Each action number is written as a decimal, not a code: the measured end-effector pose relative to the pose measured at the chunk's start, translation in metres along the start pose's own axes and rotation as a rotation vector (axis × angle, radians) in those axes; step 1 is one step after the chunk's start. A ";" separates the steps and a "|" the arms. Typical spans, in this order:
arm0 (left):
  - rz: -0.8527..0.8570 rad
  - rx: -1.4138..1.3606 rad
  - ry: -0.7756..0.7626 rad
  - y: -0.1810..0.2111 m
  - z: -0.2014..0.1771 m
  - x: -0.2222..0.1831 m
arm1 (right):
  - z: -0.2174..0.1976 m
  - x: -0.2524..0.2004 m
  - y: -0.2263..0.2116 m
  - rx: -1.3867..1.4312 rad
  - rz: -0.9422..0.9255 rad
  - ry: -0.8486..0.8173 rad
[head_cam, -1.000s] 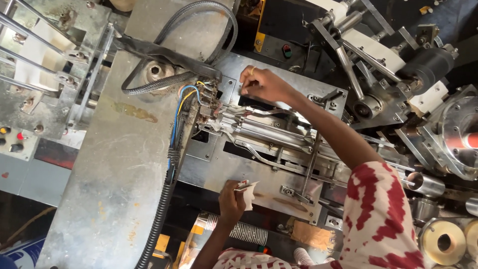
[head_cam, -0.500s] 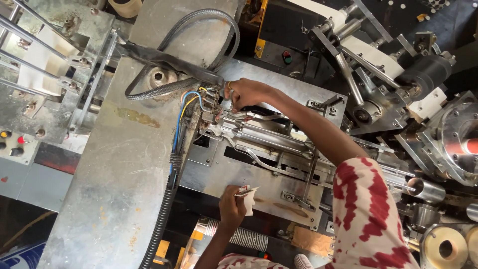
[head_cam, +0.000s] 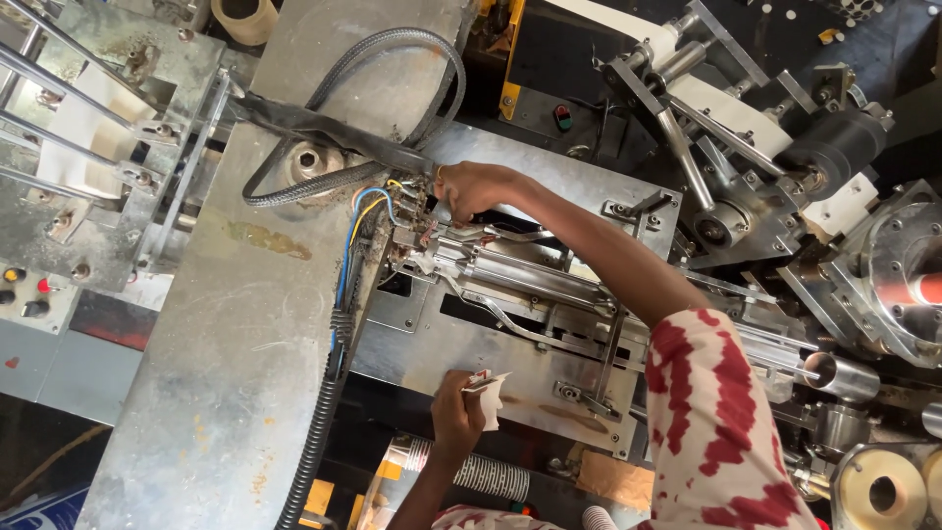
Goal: Operating and monitoring an automated paper cup manufacturing machine, including handling paper blanks and finished cups.
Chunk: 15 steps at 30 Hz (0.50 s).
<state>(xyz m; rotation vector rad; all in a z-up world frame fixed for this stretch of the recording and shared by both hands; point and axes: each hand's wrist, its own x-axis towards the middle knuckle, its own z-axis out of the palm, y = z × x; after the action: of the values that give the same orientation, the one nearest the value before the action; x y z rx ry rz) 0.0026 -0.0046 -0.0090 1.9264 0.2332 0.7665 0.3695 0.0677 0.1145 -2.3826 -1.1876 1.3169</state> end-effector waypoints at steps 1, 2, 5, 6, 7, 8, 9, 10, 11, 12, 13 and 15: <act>0.001 0.001 0.001 0.000 0.000 0.001 | 0.002 0.003 0.002 -0.001 -0.001 0.001; 0.011 0.007 0.002 0.001 0.000 0.001 | 0.004 0.005 0.004 -0.036 -0.037 0.010; 0.005 0.011 -0.006 0.001 -0.001 0.001 | 0.007 0.003 0.005 -0.080 -0.087 0.033; -0.010 0.009 -0.014 0.001 -0.001 0.001 | 0.007 0.001 0.005 -0.090 -0.099 0.048; -0.009 0.007 -0.015 0.001 -0.001 0.002 | 0.008 0.004 0.009 -0.090 -0.097 0.049; -0.002 0.000 -0.011 0.002 -0.002 0.003 | 0.009 0.007 0.014 -0.035 -0.133 0.078; 0.005 -0.007 -0.005 0.002 -0.001 0.004 | 0.010 0.009 0.018 0.018 -0.168 0.107; 0.006 -0.009 -0.005 0.006 -0.001 0.006 | 0.009 0.006 0.019 0.017 -0.166 0.108; 0.021 -0.019 0.008 0.008 -0.003 0.007 | 0.009 0.004 0.018 0.005 -0.187 0.128; 0.036 -0.029 0.022 0.011 -0.004 0.009 | 0.009 0.001 0.017 -0.007 -0.207 0.147; 0.038 -0.027 0.020 0.011 -0.005 0.009 | 0.007 -0.003 0.014 -0.005 -0.209 0.150; 0.001 -0.024 -0.008 0.013 -0.005 0.009 | 0.003 -0.011 0.008 0.019 -0.187 0.105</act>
<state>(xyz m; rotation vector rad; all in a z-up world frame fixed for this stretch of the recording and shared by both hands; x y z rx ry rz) 0.0047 -0.0023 0.0072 1.9072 0.2172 0.7589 0.3684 0.0535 0.1159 -2.2340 -1.3241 1.1266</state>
